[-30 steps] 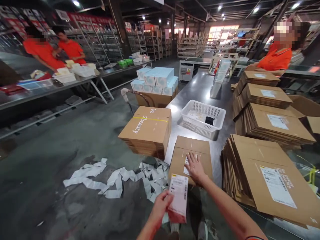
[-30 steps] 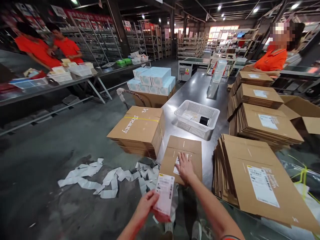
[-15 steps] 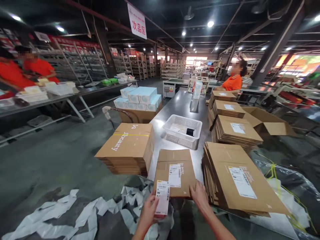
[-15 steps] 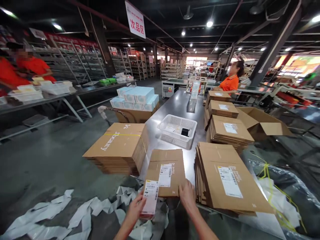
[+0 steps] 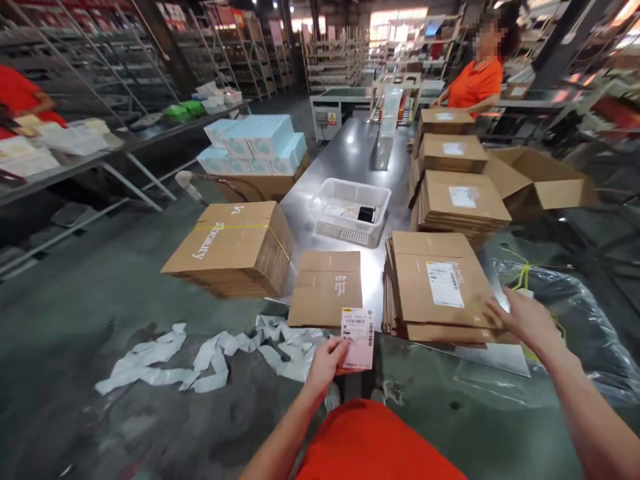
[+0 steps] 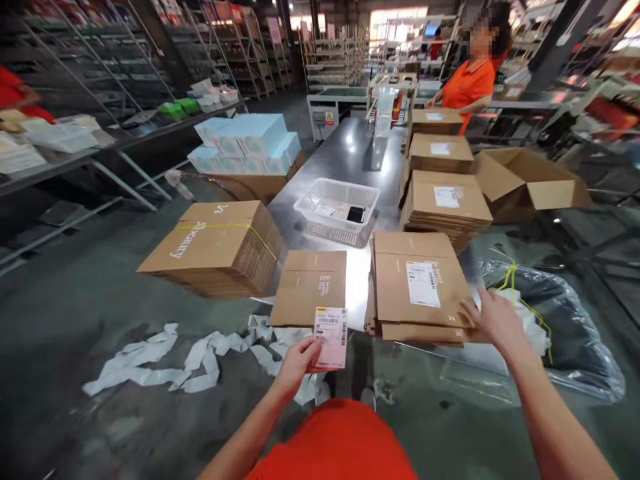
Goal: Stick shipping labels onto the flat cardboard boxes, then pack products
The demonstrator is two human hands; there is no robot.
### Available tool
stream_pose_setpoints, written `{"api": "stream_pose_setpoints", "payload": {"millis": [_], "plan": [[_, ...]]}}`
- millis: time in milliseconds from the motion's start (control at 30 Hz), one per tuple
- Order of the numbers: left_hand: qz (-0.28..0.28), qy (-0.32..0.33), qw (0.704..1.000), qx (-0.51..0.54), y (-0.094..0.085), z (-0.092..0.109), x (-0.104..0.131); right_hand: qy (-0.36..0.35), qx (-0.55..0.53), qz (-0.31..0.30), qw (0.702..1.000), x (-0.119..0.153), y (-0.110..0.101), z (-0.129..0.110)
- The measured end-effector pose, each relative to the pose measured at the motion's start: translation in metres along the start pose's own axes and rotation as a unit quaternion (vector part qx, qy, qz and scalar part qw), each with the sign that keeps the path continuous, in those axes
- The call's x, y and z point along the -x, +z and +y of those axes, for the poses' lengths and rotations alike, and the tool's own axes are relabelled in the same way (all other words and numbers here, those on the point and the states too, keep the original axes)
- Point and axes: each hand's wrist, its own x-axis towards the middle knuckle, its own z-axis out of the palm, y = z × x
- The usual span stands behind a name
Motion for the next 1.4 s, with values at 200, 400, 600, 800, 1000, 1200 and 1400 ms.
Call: {"api": "stream_pose_setpoints", "payload": {"millis": [200, 400, 600, 800, 1000, 1200, 1400], "plan": [[0.051, 0.04, 0.998, -0.027, 0.011, -0.004, 0.003, -0.151, -0.158, -0.359, 0.907, 0.035, 0.121, -0.123], [0.045, 0.048, 0.998, -0.005, -0.019, 0.008, 0.006, -0.142, -0.175, -0.406, 0.886, 0.065, 0.211, -0.158], [0.178, 0.018, 0.983, 0.033, -0.046, -0.008, -0.013, -0.039, -0.284, -0.553, 0.782, 0.084, 0.238, -0.156], [0.165, 0.11, 0.98, -0.03, -0.077, -0.002, -0.015, -0.013, -0.202, -0.52, 0.83, 0.122, 0.262, -0.172], [0.119, 0.043, 0.988, -0.088, -0.092, 0.002, -0.034, -0.055, -0.19, -0.502, 0.842, 0.116, 0.268, -0.181], [0.097, 0.01, 0.995, -0.01, -0.096, -0.024, -0.068, -0.157, -0.052, -0.355, 0.92, 0.05, 0.315, -0.177], [0.096, -0.091, 0.991, -0.001, -0.135, -0.077, -0.039, -0.189, 0.056, -0.299, 0.933, -0.007, 0.379, -0.173]]}}
